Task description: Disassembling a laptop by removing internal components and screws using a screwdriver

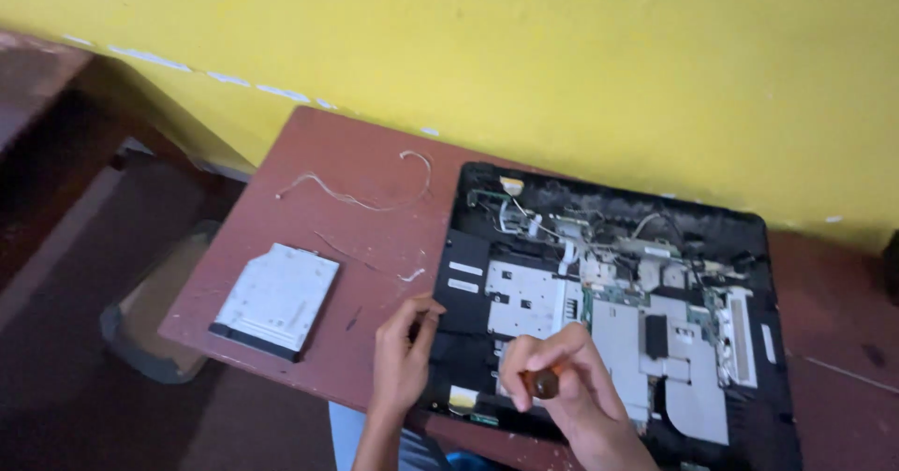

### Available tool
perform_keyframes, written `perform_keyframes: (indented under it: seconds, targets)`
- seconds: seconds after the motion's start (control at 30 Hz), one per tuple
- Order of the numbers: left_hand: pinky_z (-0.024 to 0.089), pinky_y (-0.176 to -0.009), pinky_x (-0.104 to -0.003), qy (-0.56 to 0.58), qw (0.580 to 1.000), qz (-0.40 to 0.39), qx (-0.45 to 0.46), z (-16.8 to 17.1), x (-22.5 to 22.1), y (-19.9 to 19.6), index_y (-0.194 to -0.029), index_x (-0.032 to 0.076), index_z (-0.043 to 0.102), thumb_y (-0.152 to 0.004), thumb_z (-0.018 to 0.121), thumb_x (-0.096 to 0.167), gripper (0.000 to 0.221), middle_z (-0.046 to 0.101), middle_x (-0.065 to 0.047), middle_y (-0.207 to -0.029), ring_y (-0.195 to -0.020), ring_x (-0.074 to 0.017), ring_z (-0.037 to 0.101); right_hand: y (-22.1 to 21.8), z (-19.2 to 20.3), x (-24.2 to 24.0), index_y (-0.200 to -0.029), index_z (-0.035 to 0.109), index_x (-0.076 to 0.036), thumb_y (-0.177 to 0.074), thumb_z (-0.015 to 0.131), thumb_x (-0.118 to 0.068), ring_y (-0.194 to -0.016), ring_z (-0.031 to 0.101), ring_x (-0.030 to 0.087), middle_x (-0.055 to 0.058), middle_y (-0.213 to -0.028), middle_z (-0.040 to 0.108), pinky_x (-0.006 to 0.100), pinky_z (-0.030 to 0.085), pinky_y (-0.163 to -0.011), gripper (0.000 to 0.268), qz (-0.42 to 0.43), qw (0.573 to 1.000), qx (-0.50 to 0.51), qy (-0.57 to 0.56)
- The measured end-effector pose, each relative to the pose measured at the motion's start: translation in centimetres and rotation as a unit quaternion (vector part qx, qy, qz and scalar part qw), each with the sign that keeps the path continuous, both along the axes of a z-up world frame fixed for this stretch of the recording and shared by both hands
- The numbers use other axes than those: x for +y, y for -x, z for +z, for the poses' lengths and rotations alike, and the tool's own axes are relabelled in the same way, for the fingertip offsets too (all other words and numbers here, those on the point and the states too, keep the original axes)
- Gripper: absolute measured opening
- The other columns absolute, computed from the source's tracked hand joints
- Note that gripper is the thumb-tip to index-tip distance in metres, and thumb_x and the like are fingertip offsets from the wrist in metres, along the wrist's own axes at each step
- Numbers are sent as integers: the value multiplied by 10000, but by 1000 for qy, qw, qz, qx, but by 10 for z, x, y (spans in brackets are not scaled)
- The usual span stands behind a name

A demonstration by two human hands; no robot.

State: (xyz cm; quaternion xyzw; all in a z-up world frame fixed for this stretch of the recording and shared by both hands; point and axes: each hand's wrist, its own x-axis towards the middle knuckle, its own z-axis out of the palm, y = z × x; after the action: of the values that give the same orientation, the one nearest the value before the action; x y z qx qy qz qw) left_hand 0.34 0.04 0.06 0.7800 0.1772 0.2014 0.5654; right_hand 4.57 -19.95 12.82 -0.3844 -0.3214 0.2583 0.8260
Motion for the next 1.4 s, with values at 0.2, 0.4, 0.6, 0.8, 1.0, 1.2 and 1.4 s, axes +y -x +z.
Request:
perform_keyframes:
  seconds: [0.2,0.4,0.6,0.8,1.0,1.2,1.4]
  targets:
    - [460,-712,-293,6,1000,-6,22,-2,1,-1,-973,144,724,-996,578,166,150,757,17,-951,-742,-133,590,-1,-11,-6,-1166,572,-130,-1088,577,-212,-725,429,199,101,-813,514,343,295,-695,113,-28,999,-27,-8]
    - [480,-748,-283,-17,1000,-6,5,-5,1,-1,-970,149,726,-988,590,135,139,773,24,-955,-805,-125,656,-4,-5,-14,-1224,613,-37,-1091,609,-235,-940,591,312,189,-1153,515,413,494,-867,238,-6,999,-51,0]
    - [401,-655,-300,-4,1000,-9,17,4,-3,0,-960,135,707,-1023,582,171,145,680,16,-854,-697,-119,514,-5,1,-25,-1173,693,14,-1087,492,-397,-968,588,257,142,-1064,613,369,493,-798,465,-65,983,-129,115]
    - [405,-657,-285,-24,999,-11,41,5,-1,-1,-1053,142,724,-1025,570,185,162,681,15,-841,-683,-116,519,0,-2,-19,-1299,555,-97,-1149,407,-211,-891,597,281,226,-1013,614,370,479,-808,240,-53,989,-136,-2]
    - [557,-835,-328,-39,999,-5,18,19,-8,11,-1153,149,692,-1012,562,203,199,722,-47,-1318,-1041,-203,730,7,-8,-14,-1209,577,-129,-1112,470,-356,-748,445,212,144,-886,528,340,344,-721,269,-50,998,-33,26]
    - [452,-1032,-403,-117,992,49,19,14,-30,38,-1112,165,711,-998,575,263,202,585,-54,-1417,-1322,-256,556,4,-2,-13,-1202,568,-123,-1067,568,-75,-853,505,240,159,-951,542,334,387,-742,144,-44,996,-72,5]
    - [475,-1012,-464,-151,987,46,24,0,-45,46,-1076,142,715,-994,600,248,177,522,-96,-1449,-1331,-300,485,0,-1,-24,-1193,653,-78,-1039,620,-147,-1005,580,283,128,-1132,521,407,519,-890,172,-87,986,-104,98]
